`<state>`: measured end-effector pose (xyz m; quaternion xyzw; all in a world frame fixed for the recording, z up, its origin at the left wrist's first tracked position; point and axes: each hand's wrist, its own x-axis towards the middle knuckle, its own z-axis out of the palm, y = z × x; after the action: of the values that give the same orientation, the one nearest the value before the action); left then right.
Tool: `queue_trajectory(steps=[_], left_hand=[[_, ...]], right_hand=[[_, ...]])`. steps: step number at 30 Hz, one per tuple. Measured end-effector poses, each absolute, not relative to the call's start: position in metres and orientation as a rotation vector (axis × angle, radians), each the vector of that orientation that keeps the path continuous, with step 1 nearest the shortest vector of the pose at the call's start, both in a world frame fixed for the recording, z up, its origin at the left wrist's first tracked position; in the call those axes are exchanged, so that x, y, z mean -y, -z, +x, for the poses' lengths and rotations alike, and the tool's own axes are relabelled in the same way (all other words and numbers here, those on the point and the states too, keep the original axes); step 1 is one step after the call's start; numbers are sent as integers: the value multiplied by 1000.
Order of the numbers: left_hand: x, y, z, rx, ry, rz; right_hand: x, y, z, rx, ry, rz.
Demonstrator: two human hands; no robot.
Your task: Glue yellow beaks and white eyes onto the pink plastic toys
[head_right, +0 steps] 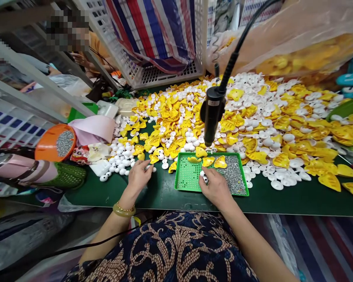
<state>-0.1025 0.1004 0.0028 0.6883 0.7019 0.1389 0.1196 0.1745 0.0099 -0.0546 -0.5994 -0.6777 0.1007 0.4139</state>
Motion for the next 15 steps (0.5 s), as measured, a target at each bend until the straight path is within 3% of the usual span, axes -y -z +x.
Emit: queue_trajectory(steps=[10,15], left_hand=[[-140,-3,-62,-2046,-34,2257],[-136,-3,-59,-2126,-172,2350]], right_hand=[[-10,56,175,1694,-271,-1520],[-9,55,176,1705,-283,-1523]])
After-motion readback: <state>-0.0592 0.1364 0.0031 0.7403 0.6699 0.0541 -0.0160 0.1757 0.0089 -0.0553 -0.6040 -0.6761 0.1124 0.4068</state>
